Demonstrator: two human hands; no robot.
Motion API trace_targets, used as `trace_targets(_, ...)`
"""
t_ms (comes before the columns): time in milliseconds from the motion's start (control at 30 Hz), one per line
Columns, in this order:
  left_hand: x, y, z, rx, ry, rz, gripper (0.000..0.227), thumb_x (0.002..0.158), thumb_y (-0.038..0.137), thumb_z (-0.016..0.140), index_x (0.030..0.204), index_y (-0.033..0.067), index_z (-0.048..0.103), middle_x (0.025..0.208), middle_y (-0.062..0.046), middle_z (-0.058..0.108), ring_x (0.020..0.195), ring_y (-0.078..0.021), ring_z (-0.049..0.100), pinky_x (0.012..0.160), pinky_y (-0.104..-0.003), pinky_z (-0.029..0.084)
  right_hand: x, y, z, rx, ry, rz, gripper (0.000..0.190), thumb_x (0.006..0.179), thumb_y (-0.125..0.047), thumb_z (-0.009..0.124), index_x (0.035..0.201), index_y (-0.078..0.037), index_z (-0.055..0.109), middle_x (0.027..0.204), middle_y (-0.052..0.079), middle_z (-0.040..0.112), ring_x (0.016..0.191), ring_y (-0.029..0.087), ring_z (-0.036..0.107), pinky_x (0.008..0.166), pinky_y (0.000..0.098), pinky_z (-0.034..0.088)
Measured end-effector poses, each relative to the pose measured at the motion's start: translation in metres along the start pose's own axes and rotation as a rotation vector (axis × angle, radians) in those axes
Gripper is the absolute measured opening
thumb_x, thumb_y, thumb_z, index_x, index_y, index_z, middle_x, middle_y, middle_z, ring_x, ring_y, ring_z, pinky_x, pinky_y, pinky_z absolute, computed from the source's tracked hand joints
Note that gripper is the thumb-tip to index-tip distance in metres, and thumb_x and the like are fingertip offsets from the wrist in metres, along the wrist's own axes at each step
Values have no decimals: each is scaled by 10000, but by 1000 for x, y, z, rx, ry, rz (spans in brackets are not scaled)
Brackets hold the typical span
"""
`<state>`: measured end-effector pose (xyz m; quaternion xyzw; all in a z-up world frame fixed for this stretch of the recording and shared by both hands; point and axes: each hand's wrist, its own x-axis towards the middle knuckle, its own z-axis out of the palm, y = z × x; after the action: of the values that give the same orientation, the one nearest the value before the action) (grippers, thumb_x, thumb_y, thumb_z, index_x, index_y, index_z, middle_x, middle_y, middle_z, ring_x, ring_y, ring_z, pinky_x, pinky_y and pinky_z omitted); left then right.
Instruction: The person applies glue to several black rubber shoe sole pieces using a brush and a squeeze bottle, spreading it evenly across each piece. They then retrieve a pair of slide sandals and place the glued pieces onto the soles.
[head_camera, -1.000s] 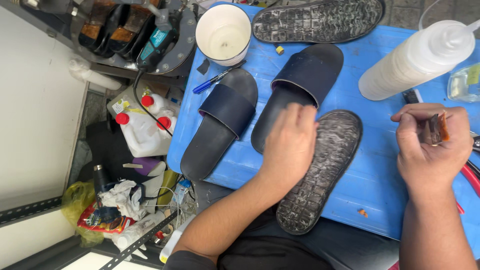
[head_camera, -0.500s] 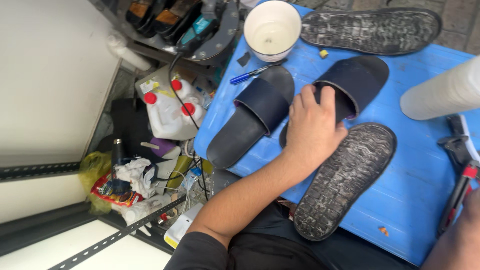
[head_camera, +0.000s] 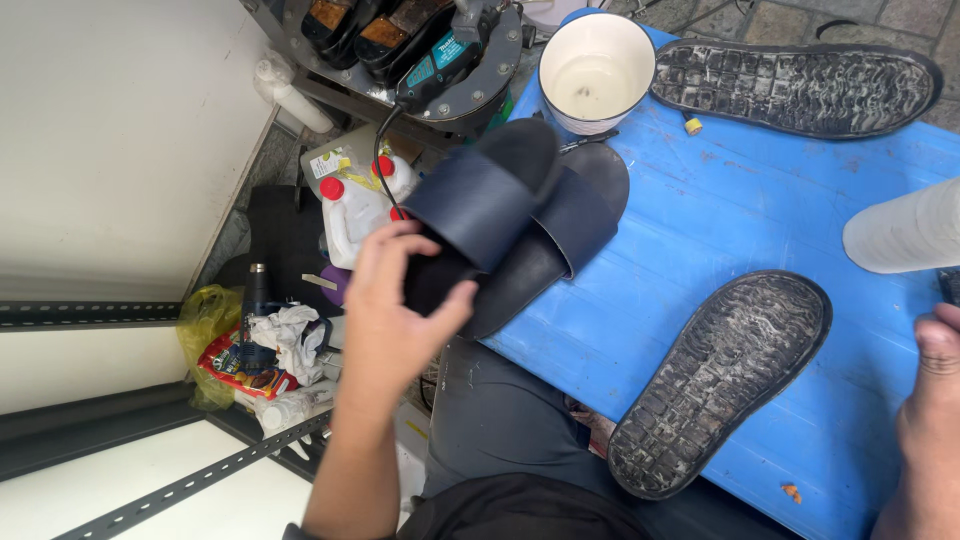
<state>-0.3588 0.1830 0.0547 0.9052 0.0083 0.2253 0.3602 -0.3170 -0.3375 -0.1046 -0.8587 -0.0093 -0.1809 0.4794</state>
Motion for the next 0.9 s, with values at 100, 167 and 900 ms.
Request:
trace_targets(100,6,-58,-10,-441,-96,-299,436,842,156,816,1216,20,636,1189,-126,670,1088,-218,658,976,-354,518,-4,-35,9,-68,-8,16,223,1230,-199,573,1258,20,603,1094,51,580,938,116,510,863,240,413)
trace_targets(167,9,-88,-11,-606,-152,-444,395,915,168,764,1255,2,647,1120,-103,676,1017,-163,641,928,-325,513,2,-55,14,-7,-45,0,183,1227,-171,598,1235,11,608,1040,28,567,848,81,479,793,205,388)
trace_targets(900,31,-148,11,-1260,-265,-772,631,971,225,592,1532,-16,435,1415,-183,623,1258,-341,618,1069,-424,519,18,-88,29,29,-169,15,105,1203,-104,673,1174,-9,710,952,18,569,768,57,489,763,186,407)
